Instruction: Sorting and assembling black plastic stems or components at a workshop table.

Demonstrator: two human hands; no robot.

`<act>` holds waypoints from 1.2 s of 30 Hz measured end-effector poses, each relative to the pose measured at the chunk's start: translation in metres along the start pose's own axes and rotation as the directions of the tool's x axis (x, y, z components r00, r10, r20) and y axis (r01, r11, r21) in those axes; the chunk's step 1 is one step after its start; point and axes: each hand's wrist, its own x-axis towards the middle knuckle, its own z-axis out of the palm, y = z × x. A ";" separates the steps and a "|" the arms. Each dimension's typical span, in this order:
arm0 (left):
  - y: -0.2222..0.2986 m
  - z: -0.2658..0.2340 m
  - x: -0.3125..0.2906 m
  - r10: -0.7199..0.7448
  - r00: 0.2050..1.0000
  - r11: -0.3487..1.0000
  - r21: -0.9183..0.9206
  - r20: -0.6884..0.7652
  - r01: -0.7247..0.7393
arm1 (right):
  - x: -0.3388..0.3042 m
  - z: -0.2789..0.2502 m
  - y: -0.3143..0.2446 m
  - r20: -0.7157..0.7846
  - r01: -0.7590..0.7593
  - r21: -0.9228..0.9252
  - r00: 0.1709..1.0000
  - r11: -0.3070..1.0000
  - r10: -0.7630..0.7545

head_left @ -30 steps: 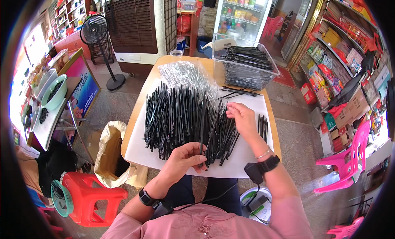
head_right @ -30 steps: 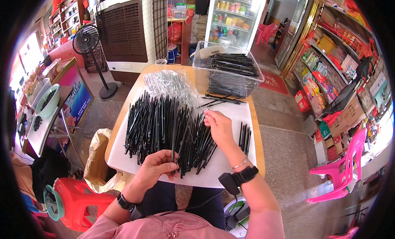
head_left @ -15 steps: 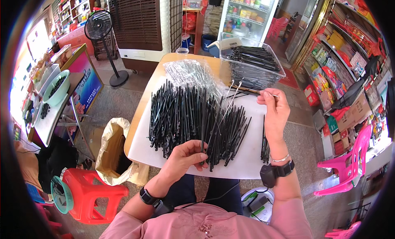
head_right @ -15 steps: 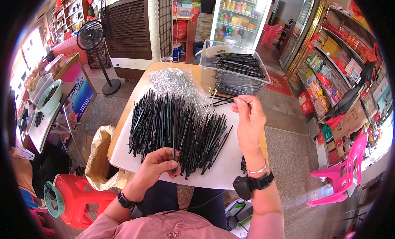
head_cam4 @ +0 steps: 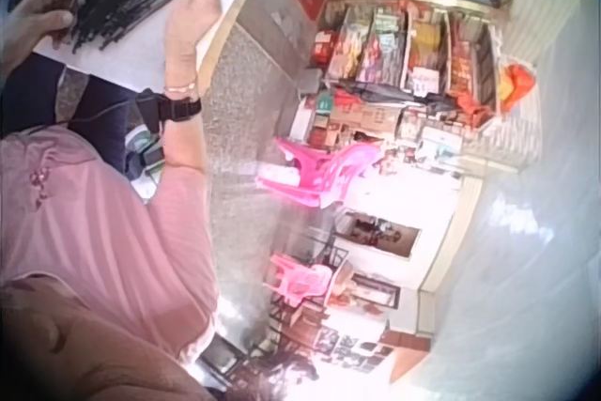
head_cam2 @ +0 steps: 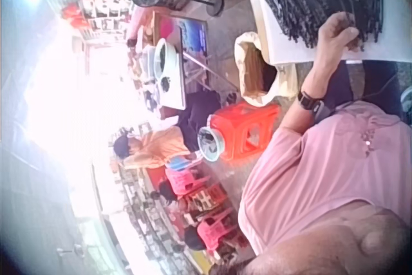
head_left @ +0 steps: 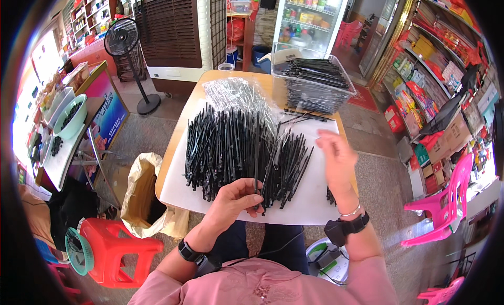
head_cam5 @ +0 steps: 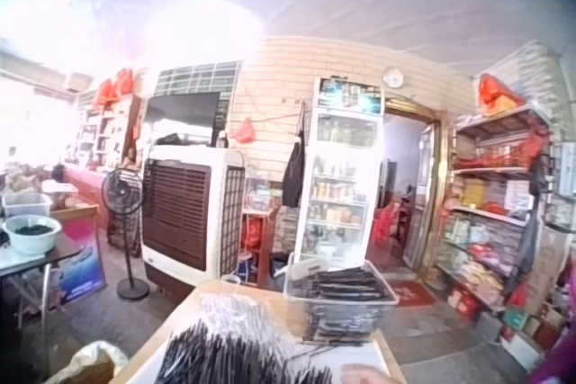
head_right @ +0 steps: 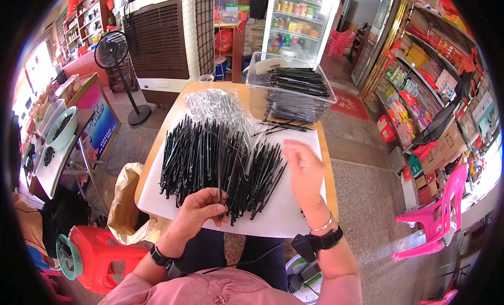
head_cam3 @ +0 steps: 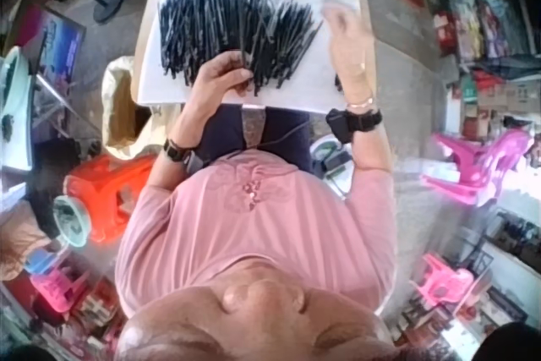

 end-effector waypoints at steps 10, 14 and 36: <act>-0.006 -0.005 0.001 0.020 0.999 1.000 -0.012 -0.024 -0.021 | 0.003 -0.023 -0.004 -0.168 -0.122 0.245 0.972 0.962 0.166; -0.007 -0.004 0.000 0.045 0.999 0.999 -0.020 -0.029 -0.045 | -0.014 -0.034 -0.010 -0.293 -0.074 0.083 0.951 0.994 0.096; -0.009 0.006 -0.005 0.057 0.997 0.998 0.002 -0.050 -0.057 | -0.058 -0.038 -0.016 -0.012 -0.279 0.274 0.956 0.920 0.293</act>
